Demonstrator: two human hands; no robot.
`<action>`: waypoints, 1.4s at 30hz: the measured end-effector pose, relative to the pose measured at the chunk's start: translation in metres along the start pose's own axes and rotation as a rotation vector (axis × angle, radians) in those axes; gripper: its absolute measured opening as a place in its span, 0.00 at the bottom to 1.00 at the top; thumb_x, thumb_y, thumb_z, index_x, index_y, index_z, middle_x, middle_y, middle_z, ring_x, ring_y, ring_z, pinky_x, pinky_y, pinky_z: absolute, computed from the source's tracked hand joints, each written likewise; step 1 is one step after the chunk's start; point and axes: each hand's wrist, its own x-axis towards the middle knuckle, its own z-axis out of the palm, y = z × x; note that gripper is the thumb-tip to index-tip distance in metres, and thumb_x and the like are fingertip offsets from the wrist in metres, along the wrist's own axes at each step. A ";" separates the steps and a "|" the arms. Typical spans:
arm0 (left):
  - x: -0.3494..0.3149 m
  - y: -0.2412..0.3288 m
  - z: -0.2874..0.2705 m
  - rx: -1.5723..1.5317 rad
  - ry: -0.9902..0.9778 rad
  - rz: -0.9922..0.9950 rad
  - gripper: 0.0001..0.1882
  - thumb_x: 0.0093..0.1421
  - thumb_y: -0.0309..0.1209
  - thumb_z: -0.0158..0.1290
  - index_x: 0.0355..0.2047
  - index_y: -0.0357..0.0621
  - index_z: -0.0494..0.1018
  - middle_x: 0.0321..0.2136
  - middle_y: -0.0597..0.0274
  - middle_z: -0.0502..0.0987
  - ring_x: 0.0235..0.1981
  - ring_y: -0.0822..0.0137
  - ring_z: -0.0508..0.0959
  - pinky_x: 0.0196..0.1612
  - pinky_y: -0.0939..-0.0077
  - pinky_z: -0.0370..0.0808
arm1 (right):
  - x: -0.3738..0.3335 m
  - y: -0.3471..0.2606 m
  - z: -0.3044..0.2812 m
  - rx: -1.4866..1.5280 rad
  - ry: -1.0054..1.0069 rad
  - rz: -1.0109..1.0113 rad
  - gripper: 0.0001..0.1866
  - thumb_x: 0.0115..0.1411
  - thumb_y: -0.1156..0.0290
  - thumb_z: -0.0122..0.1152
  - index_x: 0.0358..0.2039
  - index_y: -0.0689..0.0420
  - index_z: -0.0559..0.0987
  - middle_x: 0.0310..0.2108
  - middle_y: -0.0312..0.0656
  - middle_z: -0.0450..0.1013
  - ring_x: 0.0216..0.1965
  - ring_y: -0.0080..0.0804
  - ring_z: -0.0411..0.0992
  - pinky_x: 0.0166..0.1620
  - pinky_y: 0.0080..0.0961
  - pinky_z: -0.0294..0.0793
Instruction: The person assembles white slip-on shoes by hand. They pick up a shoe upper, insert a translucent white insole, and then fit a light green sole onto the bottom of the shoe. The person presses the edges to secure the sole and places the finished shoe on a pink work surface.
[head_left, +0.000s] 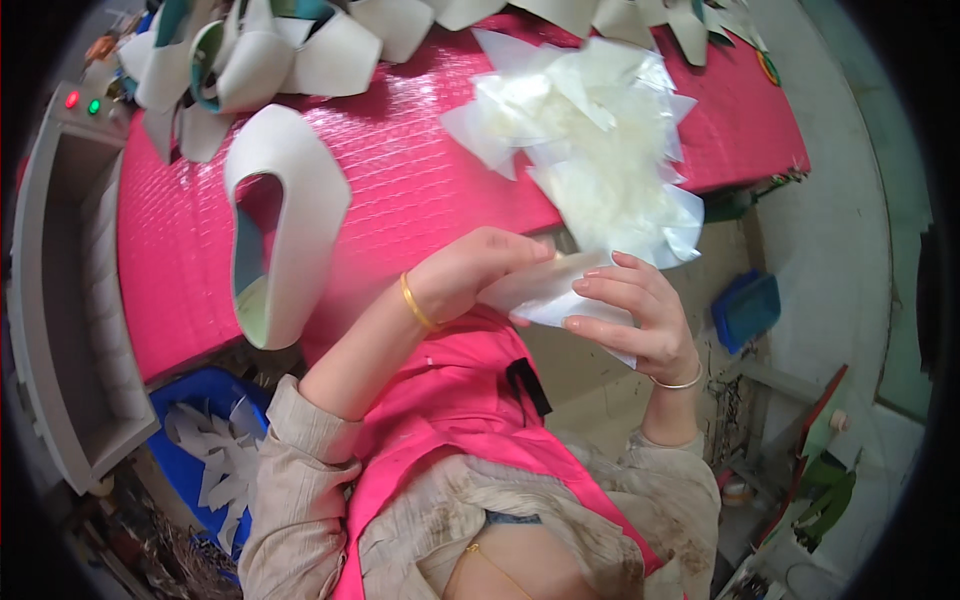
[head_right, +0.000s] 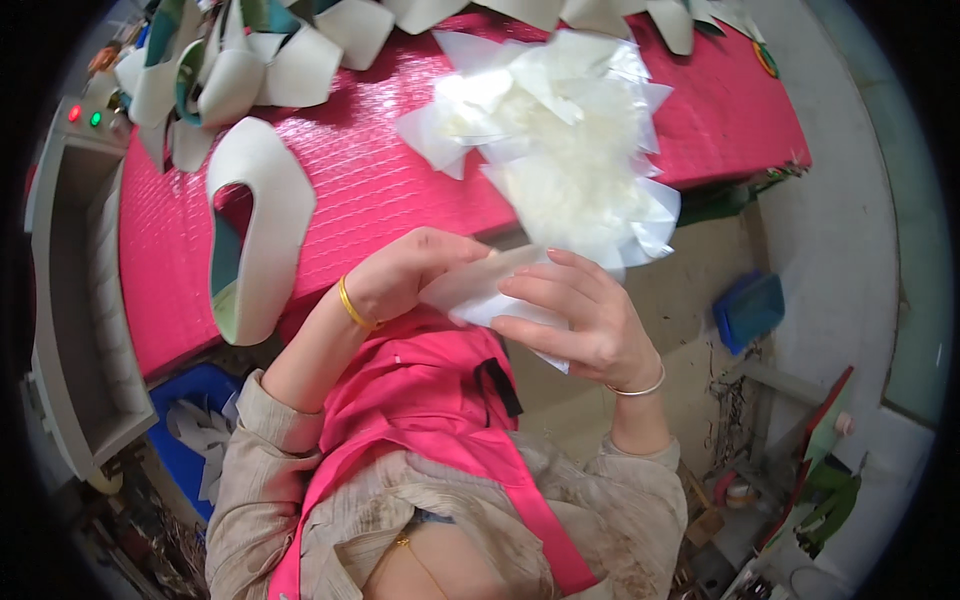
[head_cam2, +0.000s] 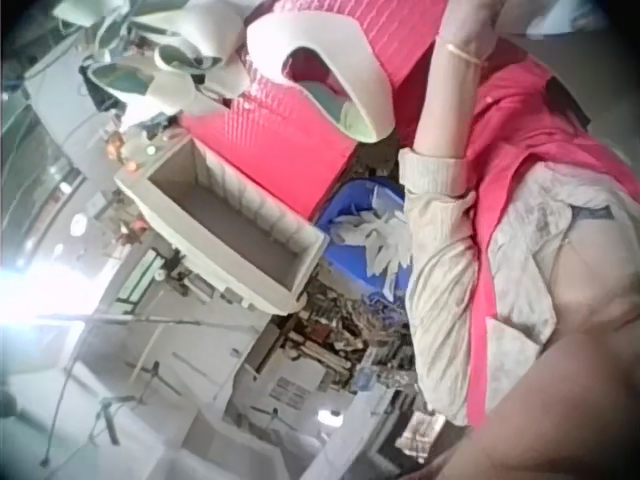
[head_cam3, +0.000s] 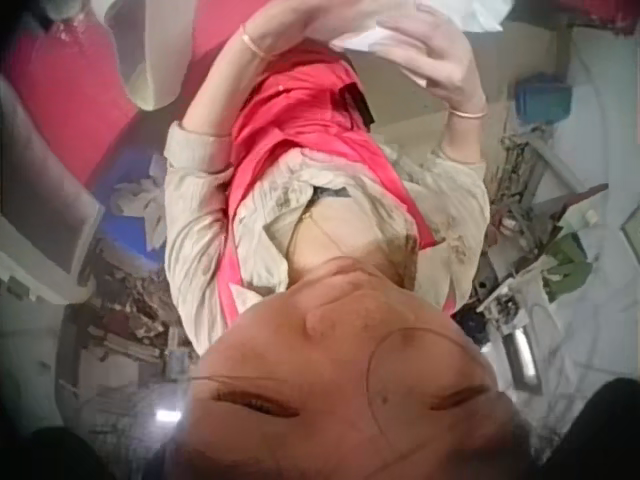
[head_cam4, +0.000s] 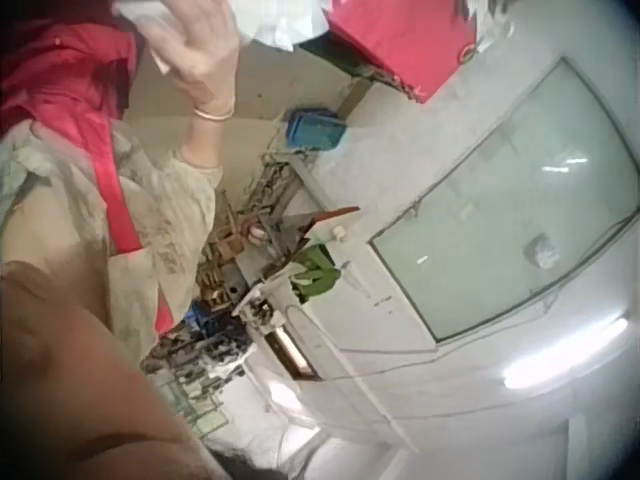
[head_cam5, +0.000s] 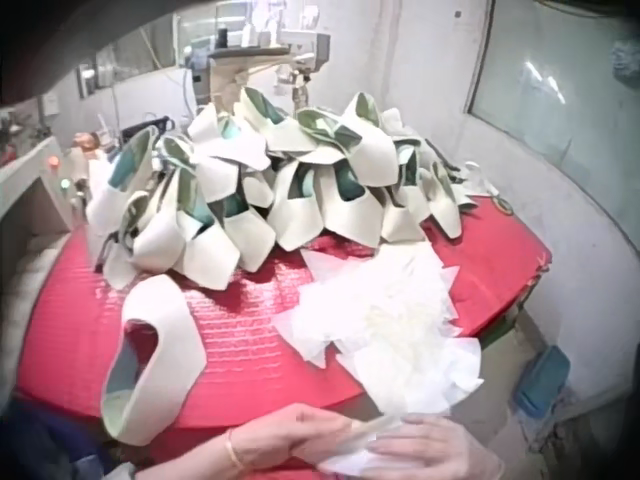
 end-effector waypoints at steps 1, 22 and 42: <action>-0.011 -0.004 -0.007 0.084 0.065 0.073 0.21 0.59 0.41 0.48 0.39 0.31 0.72 0.29 0.61 0.76 0.29 0.75 0.74 0.31 0.83 0.72 | 0.012 -0.005 0.005 -0.075 -0.128 -0.021 0.15 0.48 0.73 0.52 0.37 0.49 0.80 0.44 0.45 0.69 0.46 0.38 0.68 0.49 0.35 0.67; -0.173 0.080 -0.131 0.669 1.032 0.833 0.19 0.60 0.37 0.47 0.39 0.31 0.72 0.26 0.61 0.77 0.28 0.73 0.76 0.33 0.78 0.71 | 0.149 -0.034 0.125 1.021 0.032 0.838 0.11 0.59 0.67 0.52 0.35 0.62 0.76 0.21 0.29 0.71 0.16 0.09 0.63 0.14 0.08 0.58; -0.202 -0.068 -0.130 1.449 1.322 0.308 0.16 0.48 0.29 0.51 0.40 0.46 0.72 0.26 0.51 0.70 0.31 0.52 0.71 0.32 0.64 0.67 | 0.201 -0.025 0.235 1.498 -0.298 1.070 0.16 0.61 0.64 0.47 0.42 0.64 0.72 0.36 0.41 0.72 0.36 0.26 0.72 0.40 0.23 0.72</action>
